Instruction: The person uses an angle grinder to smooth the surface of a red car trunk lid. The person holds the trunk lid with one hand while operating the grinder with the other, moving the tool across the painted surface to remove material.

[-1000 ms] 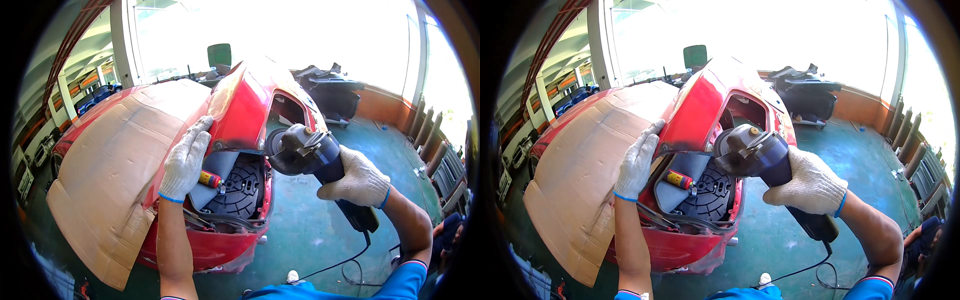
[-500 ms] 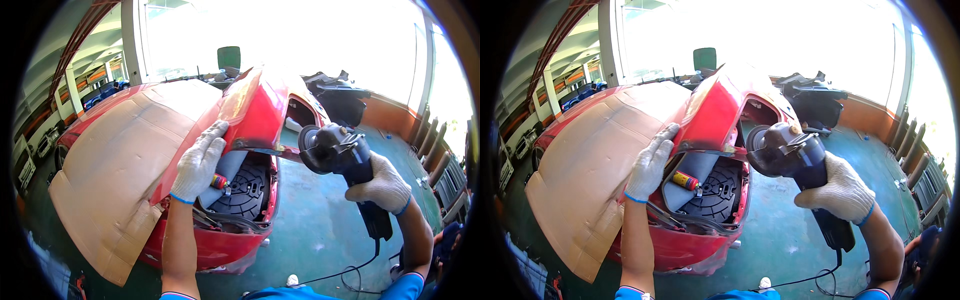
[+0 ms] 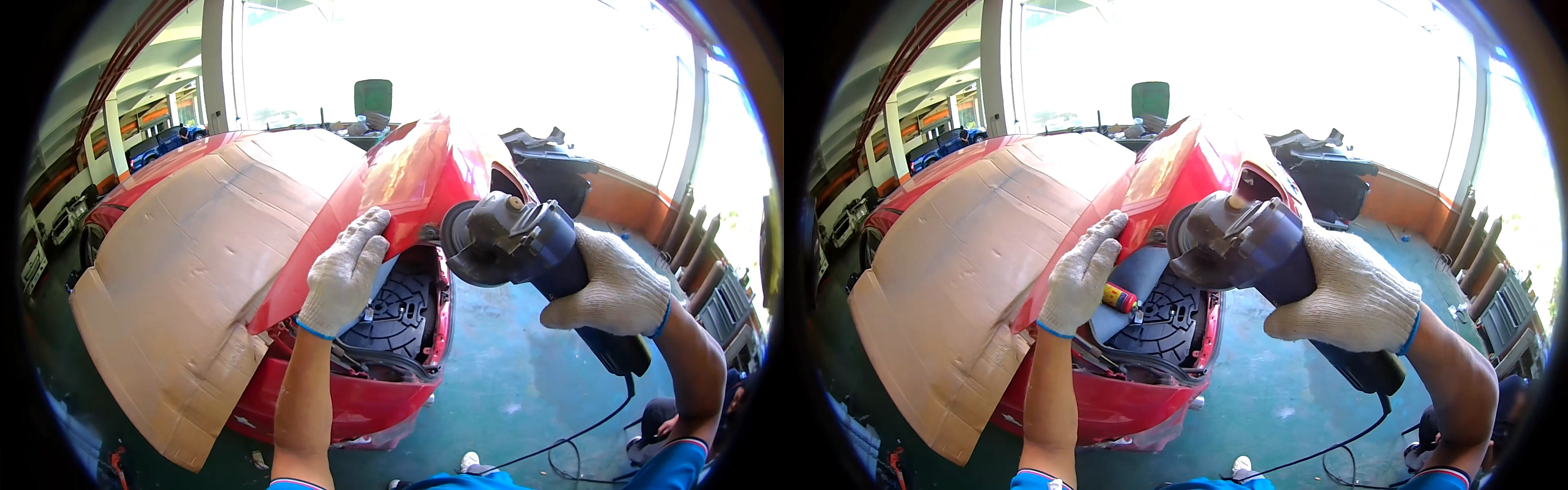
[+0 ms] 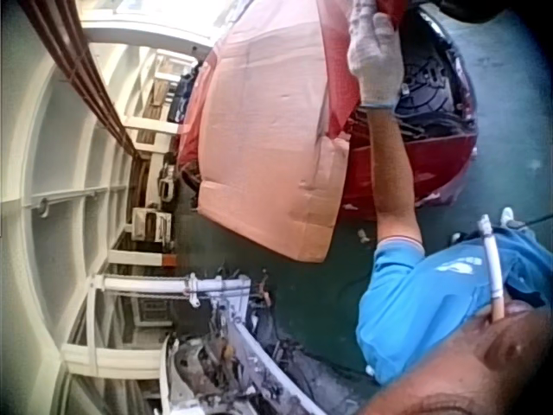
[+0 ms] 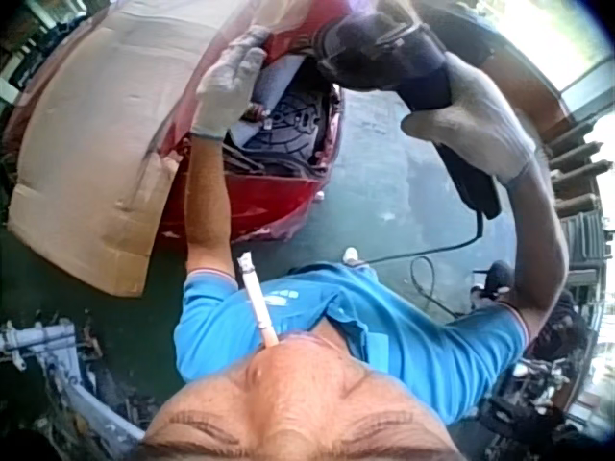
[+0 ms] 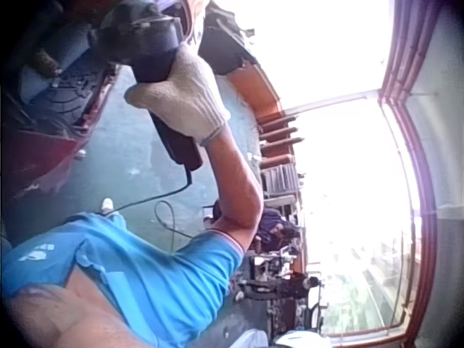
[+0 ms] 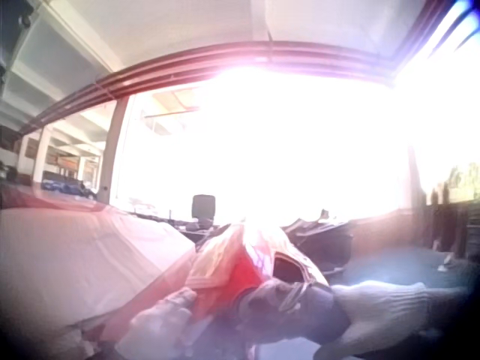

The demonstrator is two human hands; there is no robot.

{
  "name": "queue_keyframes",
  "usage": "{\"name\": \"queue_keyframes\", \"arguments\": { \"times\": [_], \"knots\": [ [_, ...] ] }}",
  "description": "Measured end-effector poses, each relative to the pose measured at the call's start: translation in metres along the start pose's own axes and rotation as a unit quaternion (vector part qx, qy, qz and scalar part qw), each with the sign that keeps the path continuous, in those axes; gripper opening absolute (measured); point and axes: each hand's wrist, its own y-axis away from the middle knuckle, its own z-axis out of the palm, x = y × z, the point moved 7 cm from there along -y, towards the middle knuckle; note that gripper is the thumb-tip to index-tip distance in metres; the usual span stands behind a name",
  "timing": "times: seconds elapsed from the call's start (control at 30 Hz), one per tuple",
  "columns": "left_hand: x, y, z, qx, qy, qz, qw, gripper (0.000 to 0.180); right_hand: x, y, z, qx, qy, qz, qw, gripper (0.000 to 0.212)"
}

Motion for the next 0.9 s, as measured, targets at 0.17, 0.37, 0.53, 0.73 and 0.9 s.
{"name": "queue_keyframes", "arguments": {
  "times": [0.17,0.37,0.53,0.73,0.9],
  "knots": [
    [0.004,0.000,0.000,0.010,-0.013,0.017,1.000,0.040,-0.012,-0.004,0.004,-0.012,0.033,0.030,0.999,0.067],
    [0.001,0.001,-0.003,0.021,-0.021,0.022,0.999,0.039,-0.024,-0.008,0.005,-0.021,0.049,0.030,0.998,0.065],
    [0.002,0.003,-0.003,0.024,-0.029,0.019,0.999,0.039,-0.001,0.000,-0.004,0.027,0.027,0.065,0.997,0.065],
    [0.000,0.003,-0.005,0.027,-0.034,0.017,0.999,0.039,-0.023,-0.005,0.003,-0.006,0.053,0.054,0.997,0.068],
    [0.005,0.003,-0.003,0.025,-0.029,0.021,0.999,0.039,-0.001,-0.003,-0.001,0.027,0.063,0.035,0.997,0.071]
  ]
}}
